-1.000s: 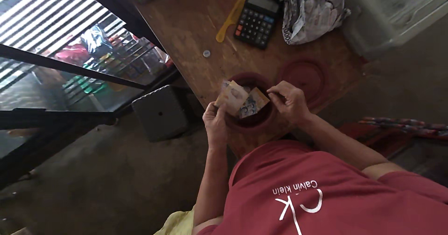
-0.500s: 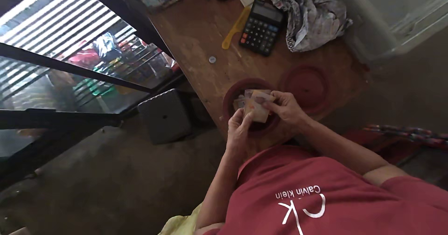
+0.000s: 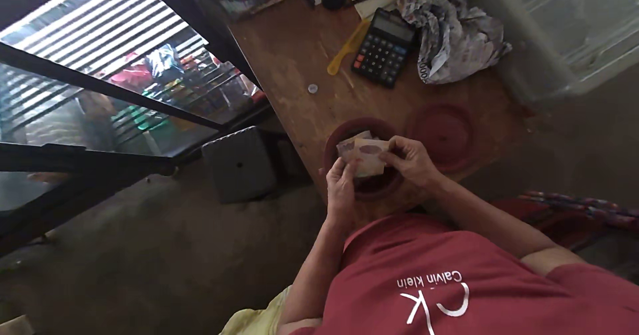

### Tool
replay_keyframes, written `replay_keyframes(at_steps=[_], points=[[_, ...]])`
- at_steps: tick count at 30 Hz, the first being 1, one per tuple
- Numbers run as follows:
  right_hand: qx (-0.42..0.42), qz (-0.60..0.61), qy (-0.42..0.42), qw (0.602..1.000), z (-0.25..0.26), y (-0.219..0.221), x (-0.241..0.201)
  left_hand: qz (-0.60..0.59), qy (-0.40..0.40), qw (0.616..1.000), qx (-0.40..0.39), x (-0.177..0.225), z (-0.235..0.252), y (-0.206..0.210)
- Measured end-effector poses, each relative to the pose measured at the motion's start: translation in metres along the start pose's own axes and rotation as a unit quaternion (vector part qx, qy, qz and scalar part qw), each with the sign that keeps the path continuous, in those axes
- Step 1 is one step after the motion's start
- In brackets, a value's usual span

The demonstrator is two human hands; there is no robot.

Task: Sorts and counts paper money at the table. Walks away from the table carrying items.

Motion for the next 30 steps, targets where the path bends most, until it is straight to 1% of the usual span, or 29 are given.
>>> replay_keyframes(at_steps=[4,7,12,17,20,23,24,27,30], points=[[-0.002,0.027,-0.028,0.999,-0.004,-0.003,0.001,-0.039,-0.028,0.998,0.029,0.001,0.001,-0.002],[-0.030,0.029,-0.057,0.998,-0.008,-0.003,-0.002,-0.049,-0.033,0.997,0.041,-0.001,0.003,-0.005],[-0.073,0.011,-0.151,0.986,-0.017,-0.001,-0.008,-0.064,-0.034,0.996,0.052,0.001,0.004,-0.006],[-0.077,-0.041,-0.169,0.982,-0.025,0.004,-0.011,-0.080,-0.033,0.995,0.048,0.001,0.002,-0.003],[-0.073,-0.050,-0.210,0.974,-0.029,0.006,-0.017,-0.079,-0.018,0.996,0.036,0.003,0.002,0.000],[-0.061,-0.023,-0.260,0.963,-0.033,0.006,-0.026,-0.068,-0.014,0.997,0.034,0.004,0.002,0.000],[-0.063,-0.008,-0.256,0.965,-0.034,0.005,-0.026,-0.066,-0.018,0.997,0.034,0.003,0.003,0.000],[-0.084,0.005,-0.200,0.976,-0.033,0.005,-0.022,-0.065,-0.006,0.997,0.033,0.002,0.004,-0.002],[-0.098,-0.047,-0.159,0.981,-0.030,0.008,-0.015,-0.056,0.003,0.998,0.041,0.003,0.005,-0.003]])
Point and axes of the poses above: each hand's wrist, its own z-axis towards the middle knuckle, its own y-axis out of the palm, x = y × z, the point moved 10 cm from there along z, towards the middle knuckle, and after that the axes turned 13 degrees about x, right-handed, at the moved point
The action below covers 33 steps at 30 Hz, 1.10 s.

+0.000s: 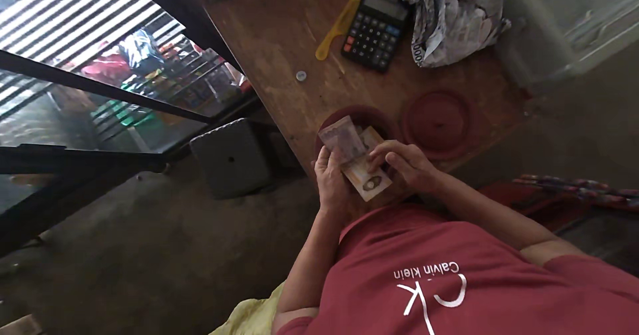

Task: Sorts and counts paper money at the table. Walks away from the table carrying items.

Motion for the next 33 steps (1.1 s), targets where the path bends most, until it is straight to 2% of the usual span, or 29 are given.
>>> replay_keyframes(at_steps=[3,6,10,13,19,24,26,29,33], points=[[-0.014,-0.071,0.013,0.997,0.003,0.005,0.005,-0.011,-0.012,1.000,0.008,-0.001,0.000,0.000],[-0.006,-0.083,0.046,0.995,0.005,0.008,0.012,-0.009,-0.009,1.000,0.010,-0.001,0.000,0.000],[0.056,-0.075,0.123,0.988,0.011,0.001,0.019,0.012,0.005,1.000,0.009,0.000,-0.002,0.002],[0.100,-0.057,0.128,0.985,0.018,-0.005,0.025,0.041,0.017,0.999,0.009,0.001,-0.003,0.002],[0.109,0.005,0.166,0.980,0.026,-0.003,0.031,0.033,0.042,0.998,-0.028,0.001,-0.005,0.009],[0.159,0.084,0.154,0.972,0.028,-0.016,0.034,0.072,0.041,0.997,-0.002,0.001,-0.002,0.004],[0.180,0.097,0.141,0.969,0.028,-0.025,0.032,0.119,0.068,0.991,-0.011,0.004,0.002,0.004],[0.219,0.121,0.146,0.957,0.027,-0.038,0.034,0.227,0.152,0.962,-0.027,0.012,0.004,0.010],[0.266,0.118,0.139,0.947,0.026,-0.058,0.034,0.302,0.224,0.927,-0.006,0.021,0.003,0.013]])
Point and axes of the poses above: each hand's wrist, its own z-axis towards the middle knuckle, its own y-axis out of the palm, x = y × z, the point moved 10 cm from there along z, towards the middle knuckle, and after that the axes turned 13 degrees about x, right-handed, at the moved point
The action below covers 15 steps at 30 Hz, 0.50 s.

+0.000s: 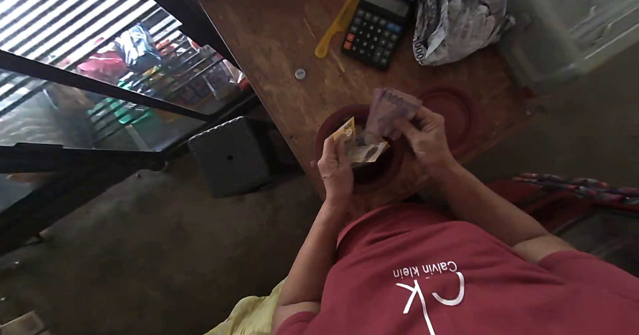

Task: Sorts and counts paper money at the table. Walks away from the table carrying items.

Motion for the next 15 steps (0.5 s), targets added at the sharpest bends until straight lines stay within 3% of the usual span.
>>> replay_keyframes(at_steps=[7,9,12,15], points=[[0.033,0.028,0.010,0.999,0.013,-0.022,0.000,-0.129,-0.059,0.988,0.063,0.001,0.007,-0.024],[0.037,0.031,0.015,0.999,0.013,-0.024,0.002,-0.073,0.009,0.996,0.052,0.010,0.007,-0.024],[0.035,0.040,0.030,0.998,0.010,-0.021,0.003,0.040,0.137,0.988,-0.060,0.024,0.000,0.000],[-0.003,0.033,0.044,0.998,0.004,-0.011,0.004,0.073,0.181,0.977,-0.083,0.026,-0.008,0.013]])
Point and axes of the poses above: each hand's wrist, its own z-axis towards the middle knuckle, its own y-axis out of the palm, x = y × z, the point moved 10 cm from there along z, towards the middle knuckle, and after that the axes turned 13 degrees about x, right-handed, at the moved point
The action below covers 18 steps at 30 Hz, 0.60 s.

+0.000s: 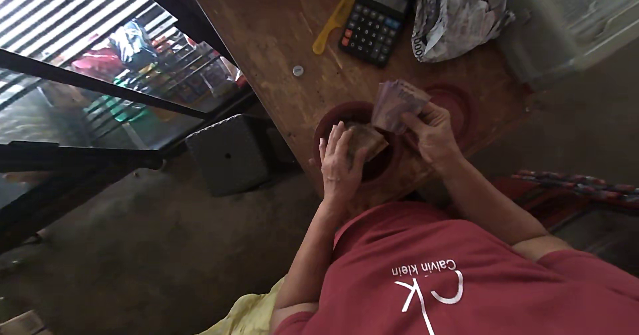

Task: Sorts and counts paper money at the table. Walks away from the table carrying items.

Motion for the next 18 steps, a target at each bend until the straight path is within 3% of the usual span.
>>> replay_keyframes(at_steps=[2,7,13,18], points=[[-0.052,-0.021,-0.017,0.998,-0.007,0.010,0.000,-0.056,-0.021,0.998,-0.004,0.006,0.001,-0.002],[-0.175,-0.076,-0.042,0.981,-0.028,0.040,0.001,-0.201,-0.189,0.960,-0.044,-0.002,-0.003,-0.002],[-0.101,-0.089,-0.042,0.990,-0.027,0.037,0.006,-0.225,-0.220,0.949,-0.004,-0.009,-0.013,-0.003],[-0.120,-0.117,-0.077,0.983,-0.026,0.036,0.002,-0.226,-0.230,0.946,0.013,-0.011,-0.014,-0.004]])
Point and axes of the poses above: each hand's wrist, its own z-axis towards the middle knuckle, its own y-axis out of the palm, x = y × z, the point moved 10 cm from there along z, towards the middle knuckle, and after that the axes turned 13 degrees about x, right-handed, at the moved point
